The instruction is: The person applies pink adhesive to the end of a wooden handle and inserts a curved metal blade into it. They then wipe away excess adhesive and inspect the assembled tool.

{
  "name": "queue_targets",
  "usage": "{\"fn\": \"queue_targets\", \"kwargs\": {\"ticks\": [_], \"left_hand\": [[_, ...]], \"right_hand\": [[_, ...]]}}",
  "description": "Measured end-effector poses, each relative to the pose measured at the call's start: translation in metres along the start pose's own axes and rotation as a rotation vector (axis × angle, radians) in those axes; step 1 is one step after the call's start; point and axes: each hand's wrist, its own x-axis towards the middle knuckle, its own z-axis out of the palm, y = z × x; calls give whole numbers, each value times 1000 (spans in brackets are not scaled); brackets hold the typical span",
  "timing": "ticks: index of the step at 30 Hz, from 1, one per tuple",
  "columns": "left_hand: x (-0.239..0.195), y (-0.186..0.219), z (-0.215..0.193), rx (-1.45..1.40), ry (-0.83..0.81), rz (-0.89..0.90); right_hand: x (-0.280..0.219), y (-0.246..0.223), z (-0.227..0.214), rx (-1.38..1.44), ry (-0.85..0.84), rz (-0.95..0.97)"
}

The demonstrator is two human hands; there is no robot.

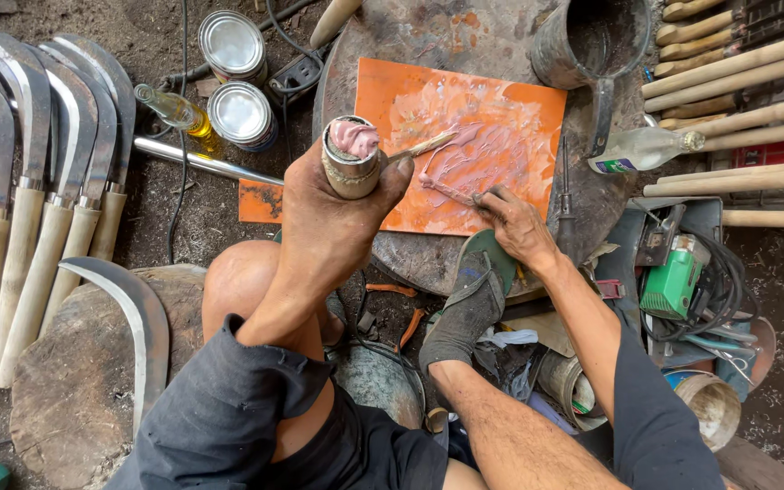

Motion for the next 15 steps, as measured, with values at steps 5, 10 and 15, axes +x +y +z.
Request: {"fn": "queue_targets", "kwargs": {"ticks": [5, 10, 15], "left_hand": [[-2, 2, -1, 47, 6, 11], [-2, 1, -2, 68, 24, -48], [0, 2, 0, 47, -33, -9]], "right_hand": [[-7, 6, -3, 140, 64, 257], [-22, 3, -26, -53, 206, 382], [-30, -4, -40, 147, 193, 351]]}}
